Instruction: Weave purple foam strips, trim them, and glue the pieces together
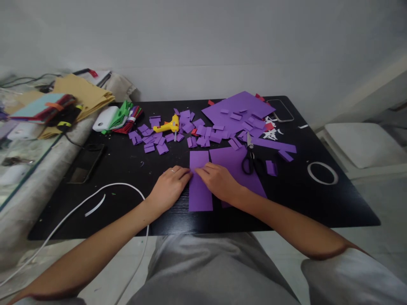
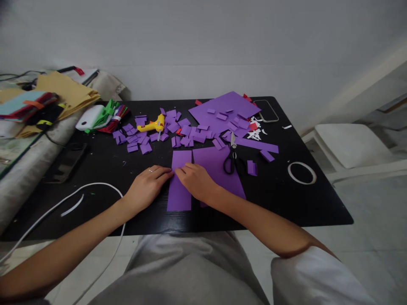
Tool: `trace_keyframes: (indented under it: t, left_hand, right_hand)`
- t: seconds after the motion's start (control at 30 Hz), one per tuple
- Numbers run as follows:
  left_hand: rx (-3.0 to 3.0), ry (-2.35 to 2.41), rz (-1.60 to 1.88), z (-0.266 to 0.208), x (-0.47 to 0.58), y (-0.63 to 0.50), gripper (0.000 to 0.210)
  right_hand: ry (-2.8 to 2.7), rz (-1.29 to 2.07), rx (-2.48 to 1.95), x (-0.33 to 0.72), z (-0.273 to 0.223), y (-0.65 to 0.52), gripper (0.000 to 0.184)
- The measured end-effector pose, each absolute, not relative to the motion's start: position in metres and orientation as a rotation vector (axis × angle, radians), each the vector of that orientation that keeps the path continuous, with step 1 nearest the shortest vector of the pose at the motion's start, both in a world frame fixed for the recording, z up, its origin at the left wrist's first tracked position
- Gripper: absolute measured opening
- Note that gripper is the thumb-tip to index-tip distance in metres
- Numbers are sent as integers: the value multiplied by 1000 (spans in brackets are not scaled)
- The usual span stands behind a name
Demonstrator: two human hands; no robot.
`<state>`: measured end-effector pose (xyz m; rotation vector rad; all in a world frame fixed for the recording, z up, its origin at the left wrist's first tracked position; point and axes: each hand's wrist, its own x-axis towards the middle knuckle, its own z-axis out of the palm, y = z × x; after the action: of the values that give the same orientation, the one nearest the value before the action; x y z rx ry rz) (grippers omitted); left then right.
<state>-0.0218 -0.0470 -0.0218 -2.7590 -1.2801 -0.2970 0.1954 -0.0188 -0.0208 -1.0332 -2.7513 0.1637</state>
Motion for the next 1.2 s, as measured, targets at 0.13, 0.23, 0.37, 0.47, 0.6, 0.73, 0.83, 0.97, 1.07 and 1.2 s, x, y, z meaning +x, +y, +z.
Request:
trace_keyframes:
  t: [0.13,0.23,0.37,0.47,0.6,0.73,0.83,0.97,1.07,1.2]
  left_hand:
    - [-2752,-1278,-273,-22,-20,-47,26]
    - [-2720,-1268,-218,-23,-18,-48,27]
    - [-2677,-1232,-168,-23,-15,-50,30]
    - [-2674,-1216,-179,-23,-13,-51,29]
    - [-2680,-1226,-153,-21,-10,-52,27]
    - [-2693,-1240,-102,-23,-6,-55,27]
    - [-2702,-1216,-155,-29,-5,-58,32]
    - [-2706,-1200,-163,-35,-5,-61,39]
    - [-2710,-1225,-149,-35,-5,-62,42]
    - [-2740,-1274,-192,-34,-4,-63,44]
  right_hand:
    - [-2759,117,-1046,194,-19,-19,19]
    - [-2740,116,-1026,195,-19,-18,21]
    - [-2742,126,-1005,194,-20,-19,21]
    - [-2730,153,-1025,194,-22,-19,21]
    - [-2746,156,-1021,194,-25,-19,19]
    - [-2762,90,-1050,192,-27,-24,19]
    - [-2741,20,-1094,190,-29,-29,26]
    - [-2712,-30,-1152,195,-33,-35,32]
    - [-2658,-65,-1195,207,-34,-37,33]
    - [-2593,-68,-1273,225,-31,-40,33]
